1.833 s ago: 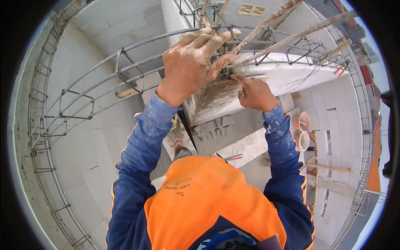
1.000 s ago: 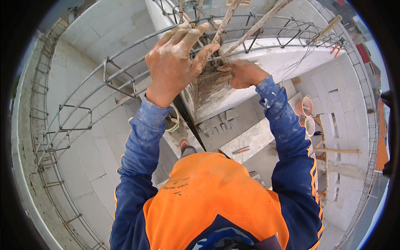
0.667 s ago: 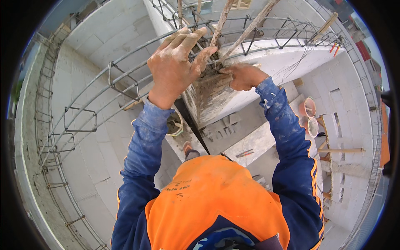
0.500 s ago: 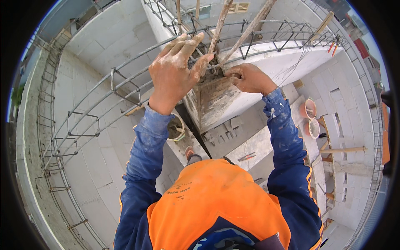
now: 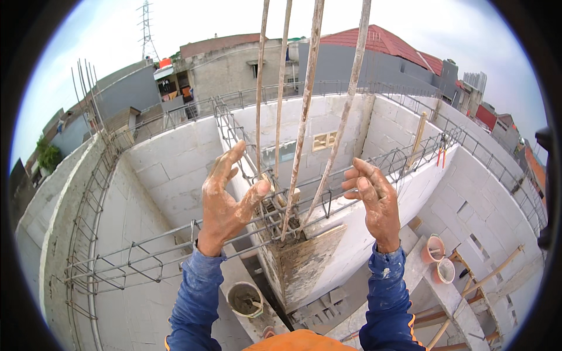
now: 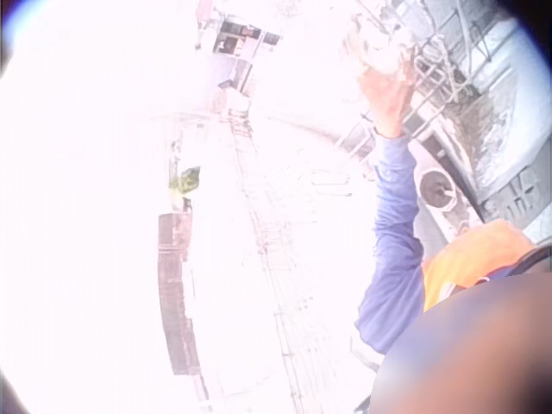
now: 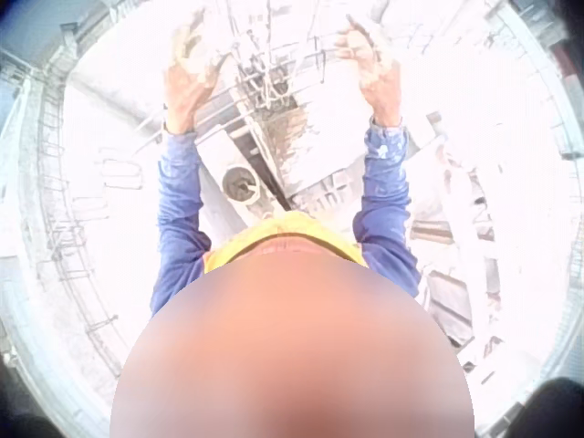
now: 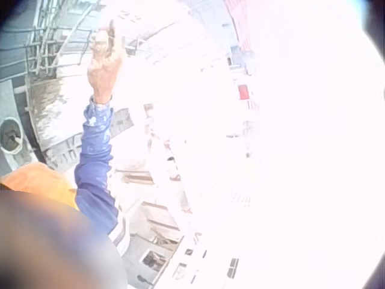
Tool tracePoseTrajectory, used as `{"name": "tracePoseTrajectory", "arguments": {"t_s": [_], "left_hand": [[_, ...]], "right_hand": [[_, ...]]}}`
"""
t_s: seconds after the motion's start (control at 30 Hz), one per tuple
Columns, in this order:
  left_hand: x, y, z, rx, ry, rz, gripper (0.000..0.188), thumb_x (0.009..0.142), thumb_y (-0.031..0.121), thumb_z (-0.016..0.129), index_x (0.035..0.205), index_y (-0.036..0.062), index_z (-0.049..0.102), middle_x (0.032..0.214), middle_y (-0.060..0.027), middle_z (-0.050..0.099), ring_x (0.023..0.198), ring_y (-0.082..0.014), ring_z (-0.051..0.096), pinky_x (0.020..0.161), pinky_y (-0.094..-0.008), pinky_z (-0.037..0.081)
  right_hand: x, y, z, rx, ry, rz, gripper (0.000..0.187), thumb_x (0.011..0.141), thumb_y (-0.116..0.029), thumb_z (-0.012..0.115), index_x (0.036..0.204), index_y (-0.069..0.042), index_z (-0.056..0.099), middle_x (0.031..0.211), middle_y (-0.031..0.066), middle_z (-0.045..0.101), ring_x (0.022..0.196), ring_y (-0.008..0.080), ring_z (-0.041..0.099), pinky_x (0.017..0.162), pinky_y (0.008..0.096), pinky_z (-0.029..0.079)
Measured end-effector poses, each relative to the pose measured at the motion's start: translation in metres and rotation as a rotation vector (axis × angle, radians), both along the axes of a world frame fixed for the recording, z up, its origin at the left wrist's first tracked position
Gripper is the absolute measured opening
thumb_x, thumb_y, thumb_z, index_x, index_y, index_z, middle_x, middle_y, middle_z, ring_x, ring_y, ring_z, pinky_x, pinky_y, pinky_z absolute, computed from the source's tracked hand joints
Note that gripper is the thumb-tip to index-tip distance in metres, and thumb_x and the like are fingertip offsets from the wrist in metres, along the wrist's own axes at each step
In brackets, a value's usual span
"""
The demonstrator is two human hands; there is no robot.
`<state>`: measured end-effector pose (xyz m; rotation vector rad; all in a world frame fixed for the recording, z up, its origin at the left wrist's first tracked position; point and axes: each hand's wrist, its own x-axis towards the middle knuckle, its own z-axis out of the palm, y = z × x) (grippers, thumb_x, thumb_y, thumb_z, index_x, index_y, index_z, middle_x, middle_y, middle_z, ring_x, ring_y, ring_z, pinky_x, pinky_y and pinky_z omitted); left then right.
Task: The person secures a rebar cage by hand, then uses a hammer and a metal bar to drive and adjust the rebar bars into position. The person repeatedly strikes and repositions the bars to align them within the cage structure.
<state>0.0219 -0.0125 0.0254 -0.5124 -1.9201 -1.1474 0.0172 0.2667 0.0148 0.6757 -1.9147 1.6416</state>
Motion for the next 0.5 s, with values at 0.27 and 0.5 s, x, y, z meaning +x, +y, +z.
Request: {"name": "tracePoseTrajectory", "arguments": {"t_s": [0.27,0.5], "left_hand": [[-0.05,0.016,0.22,0.141,0.231,-0.32,0.106,0.082,0.083,0.046,0.155,0.0057,0.033,0.156,-0.0289,0.032,0.147,-0.0457,0.029,0.119,-0.0662,0.019],[-0.061,0.075,0.282,0.016,0.245,-0.253,0.16,0.053,0.094,0.066,0.15,-0.019,0.008,0.146,-0.052,0.02,0.143,-0.06,0.022,0.109,-0.0704,0.032]], "right_hand": [[-0.004,-0.006,0.215,-0.149,0.683,-0.147,0.089,0.094,-0.065,0.05,0.146,0.006,0.041,0.135,0.03,0.054,0.124,0.0369,0.06,0.1,0.0466,0.054],[-0.025,-0.034,0.346,-0.085,0.648,-0.023,0.1,0.096,-0.067,0.044,0.152,0.012,0.02,0.151,0.0395,0.029,0.142,0.0496,0.035,0.119,0.0534,0.03]]}}
